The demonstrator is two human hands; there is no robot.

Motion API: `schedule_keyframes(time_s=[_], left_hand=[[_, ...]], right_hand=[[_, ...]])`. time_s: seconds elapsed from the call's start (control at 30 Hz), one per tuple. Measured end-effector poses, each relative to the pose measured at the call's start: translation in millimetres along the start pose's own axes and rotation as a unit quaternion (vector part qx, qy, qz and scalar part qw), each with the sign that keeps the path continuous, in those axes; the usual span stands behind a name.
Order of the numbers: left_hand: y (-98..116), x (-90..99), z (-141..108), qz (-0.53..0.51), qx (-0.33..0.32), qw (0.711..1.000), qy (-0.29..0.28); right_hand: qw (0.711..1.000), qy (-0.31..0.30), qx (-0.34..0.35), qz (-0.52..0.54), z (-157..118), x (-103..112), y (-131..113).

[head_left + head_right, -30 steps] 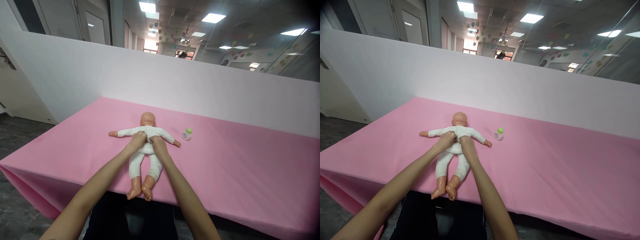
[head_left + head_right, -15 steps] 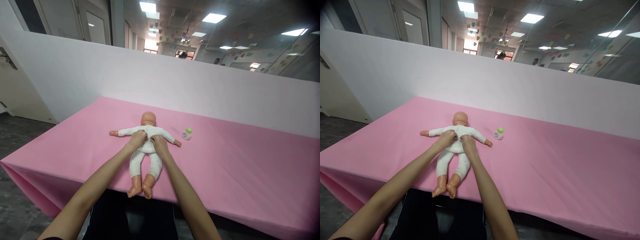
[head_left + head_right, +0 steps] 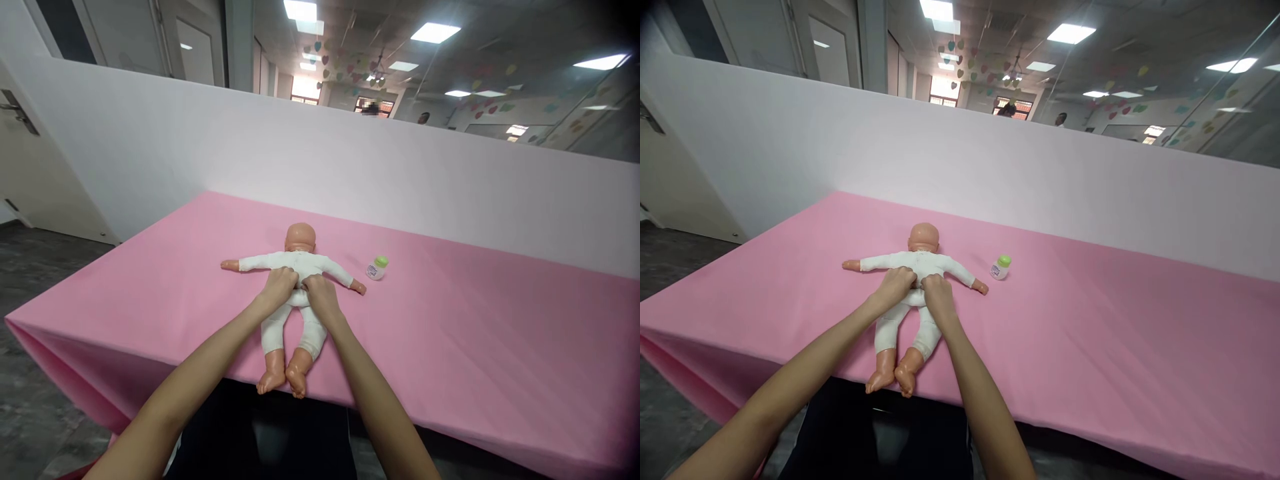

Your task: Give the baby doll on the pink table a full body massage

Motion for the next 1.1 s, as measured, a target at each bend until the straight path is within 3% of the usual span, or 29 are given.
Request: schedule_keyframes(time_s=[0.13, 0.23, 0.37, 0.47, 0.77, 1.1], left_hand=[[-8, -5.9, 4, -0.096, 0.003, 0.995, -0.001], [-12, -2.2, -2, -0.104, -0.007, 0.994, 0.013], [-14, 12.5, -21, -0.097, -0.038, 0.994, 0.026], [-10, 20.1, -36, -0.082, -0.055, 0.995, 0.019], [11, 9.2, -44, 0.055, -0.030, 0.998, 0.022], [-1, -3.0, -33, 0.049, -0.017, 0.998, 0.037]], right_hand=[[0.998, 0.032, -0.034, -0.030, 3, -1, 4], [0.999, 0.029, -0.039, -0.016, -4, 6, -2], [0.999, 0.049, 0.007, -0.019, -19, 25, -16], [0.999, 0.025, 0.036, -0.013, -30, 28, -25], [0.988, -0.029, 0.002, -0.151, -23, 3, -24], [0.987, 0.011, -0.020, -0.160, -22, -11, -11]])
Point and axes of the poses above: each hand's wrist, its own z-axis towards the middle knuckle, its own x-axis out of the back of the hand, y = z × x, the point moved 4 cm from there along z, towards the middle knuckle, and after that the axes turned 8 degrees about x, right-handed, at the moved point
